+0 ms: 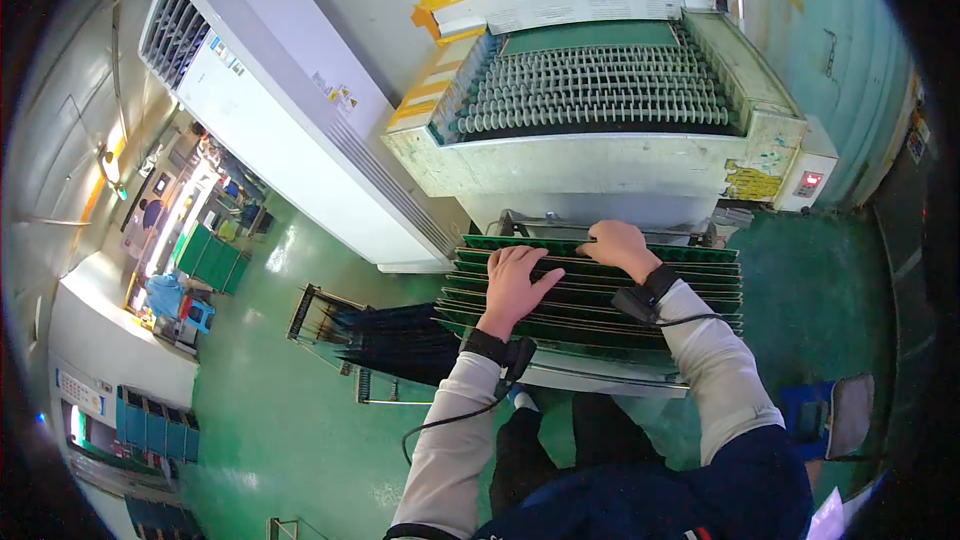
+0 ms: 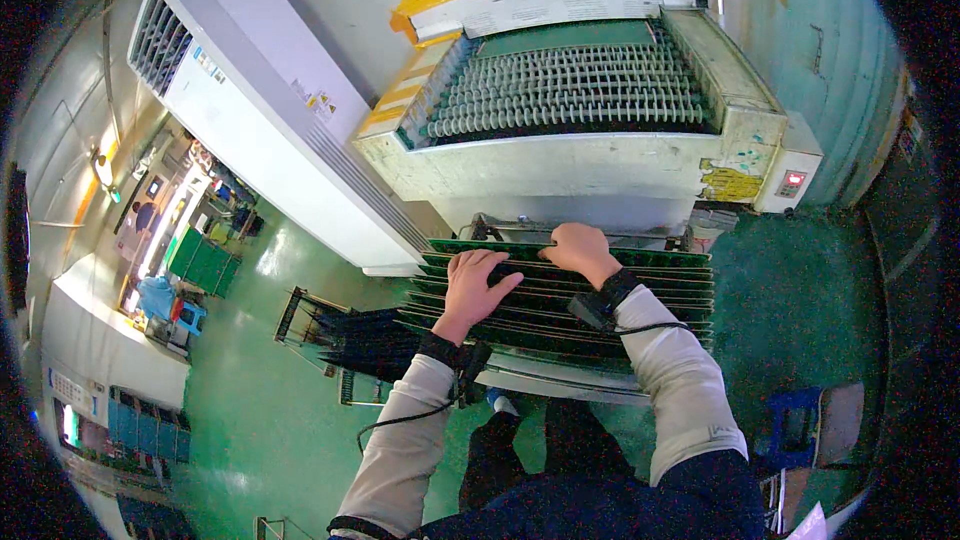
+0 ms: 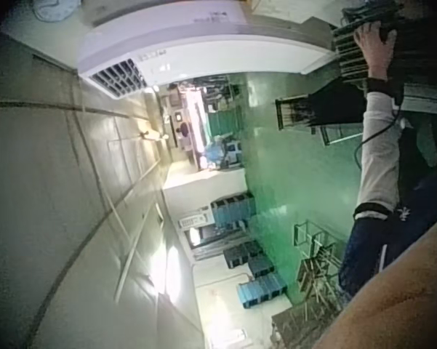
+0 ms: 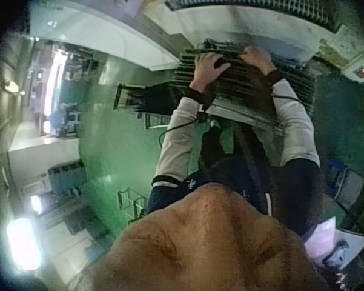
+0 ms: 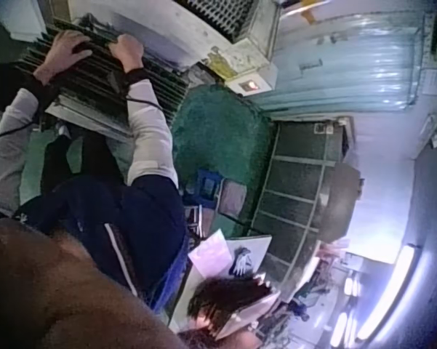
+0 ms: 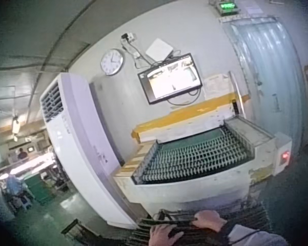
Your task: Feeding circuit boards from a drying rack into a processing machine.
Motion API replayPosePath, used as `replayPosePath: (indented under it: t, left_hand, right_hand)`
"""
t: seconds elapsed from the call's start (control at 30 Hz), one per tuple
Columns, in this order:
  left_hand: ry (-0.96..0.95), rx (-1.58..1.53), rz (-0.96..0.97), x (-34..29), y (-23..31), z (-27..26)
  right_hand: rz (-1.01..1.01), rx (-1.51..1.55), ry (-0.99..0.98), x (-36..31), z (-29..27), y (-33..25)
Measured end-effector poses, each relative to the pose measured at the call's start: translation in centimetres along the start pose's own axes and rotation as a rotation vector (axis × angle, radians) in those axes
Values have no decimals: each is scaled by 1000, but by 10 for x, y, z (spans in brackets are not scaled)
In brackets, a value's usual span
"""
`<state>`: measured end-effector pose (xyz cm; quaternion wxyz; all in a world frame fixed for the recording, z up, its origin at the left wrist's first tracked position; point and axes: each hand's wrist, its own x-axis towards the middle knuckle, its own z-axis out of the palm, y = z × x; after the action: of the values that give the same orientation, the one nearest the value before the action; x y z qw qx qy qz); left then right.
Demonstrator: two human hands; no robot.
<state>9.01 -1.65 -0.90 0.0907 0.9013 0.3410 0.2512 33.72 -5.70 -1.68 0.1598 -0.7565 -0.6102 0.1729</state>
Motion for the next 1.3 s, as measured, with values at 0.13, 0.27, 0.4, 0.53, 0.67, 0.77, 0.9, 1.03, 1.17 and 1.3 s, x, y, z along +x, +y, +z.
replayPosePath:
  t: [0.13,0.27,0.4,0.53,0.67,0.77,0.9,1.03,1.17,1.3]
  left_hand:
    - [8,14,10,0,-1,0]
    - [-49,6,-24,2,2,-3]
    - [-55,6,-31,2,3,-5]
    - [-53,6,-28,2,3,-4]
    - [-42,12,-18,2,1,-3]
    - [-42,7,-14,2,1,-3]
    - [-38,11,-12,2,1,-4]
    - [-34,5,-8,2,3,-5]
    - [-32,-1,-9,2,2,-4]
    - [-31,0,-6,2,1,-3]
  right_hand:
    - [-8,10,15,0,1,1]
    - [4,28,8,1,2,3]
    - [3,15,7,1,1,1]
    - [17,3,-2,1,0,1]
    - [25,-5,-21,2,0,1]
    - [40,-1,-35,0,-3,-1]
    - [34,5,-25,0,-3,-1]
    - [14,16,4,2,0,3]
    - [48,-3,-25,1,-2,0]
    - [33,7,-11,1,-2,0]
